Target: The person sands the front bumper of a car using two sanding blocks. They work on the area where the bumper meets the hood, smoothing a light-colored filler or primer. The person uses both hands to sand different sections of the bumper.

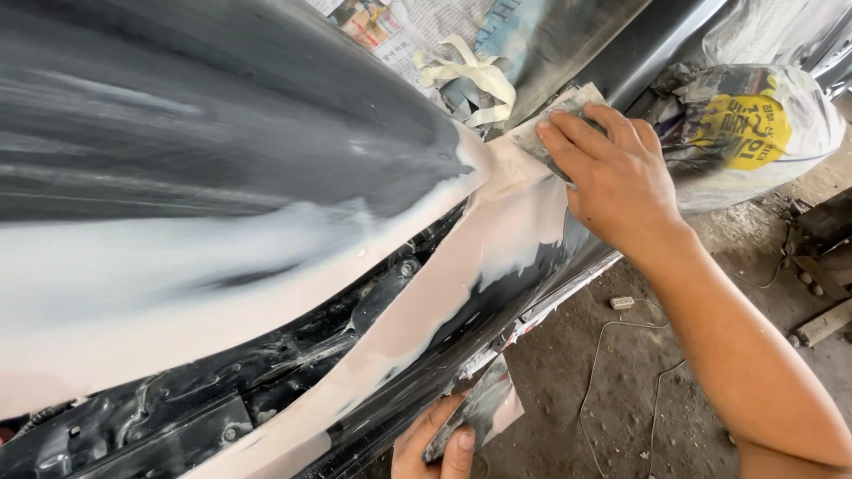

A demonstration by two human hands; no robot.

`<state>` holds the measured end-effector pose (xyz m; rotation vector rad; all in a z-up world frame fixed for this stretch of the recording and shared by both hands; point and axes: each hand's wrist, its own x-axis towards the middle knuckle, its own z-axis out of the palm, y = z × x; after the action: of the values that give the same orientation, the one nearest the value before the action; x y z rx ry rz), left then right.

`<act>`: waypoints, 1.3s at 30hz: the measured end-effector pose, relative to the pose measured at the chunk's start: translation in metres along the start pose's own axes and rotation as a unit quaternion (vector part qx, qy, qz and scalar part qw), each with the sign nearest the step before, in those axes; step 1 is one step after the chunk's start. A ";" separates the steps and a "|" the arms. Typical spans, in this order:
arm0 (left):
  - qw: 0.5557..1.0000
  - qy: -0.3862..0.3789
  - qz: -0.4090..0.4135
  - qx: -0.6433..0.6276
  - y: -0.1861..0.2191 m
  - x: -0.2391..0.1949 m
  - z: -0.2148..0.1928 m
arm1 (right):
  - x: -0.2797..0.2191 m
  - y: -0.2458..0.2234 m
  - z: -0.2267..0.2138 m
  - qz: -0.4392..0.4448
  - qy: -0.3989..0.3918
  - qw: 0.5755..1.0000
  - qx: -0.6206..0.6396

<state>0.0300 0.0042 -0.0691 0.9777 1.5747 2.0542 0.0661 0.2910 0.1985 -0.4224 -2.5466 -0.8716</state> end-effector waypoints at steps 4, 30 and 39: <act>1.000 -0.011 0.012 -0.027 0.002 0.004 -0.007 | 0.005 -0.007 0.006 0.022 -0.030 0.999 0.008; 0.962 0.079 -0.030 -0.260 0.077 0.067 0.026 | -0.152 -0.095 -0.056 0.170 0.041 0.854 0.490; 0.922 0.081 -0.005 -0.379 0.113 0.068 0.019 | -0.159 -0.100 -0.066 0.111 0.054 0.915 0.383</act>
<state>0.0097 0.0279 0.0602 0.5085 0.6912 2.4670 0.1818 0.1493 0.1198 -0.3770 -2.4284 0.2065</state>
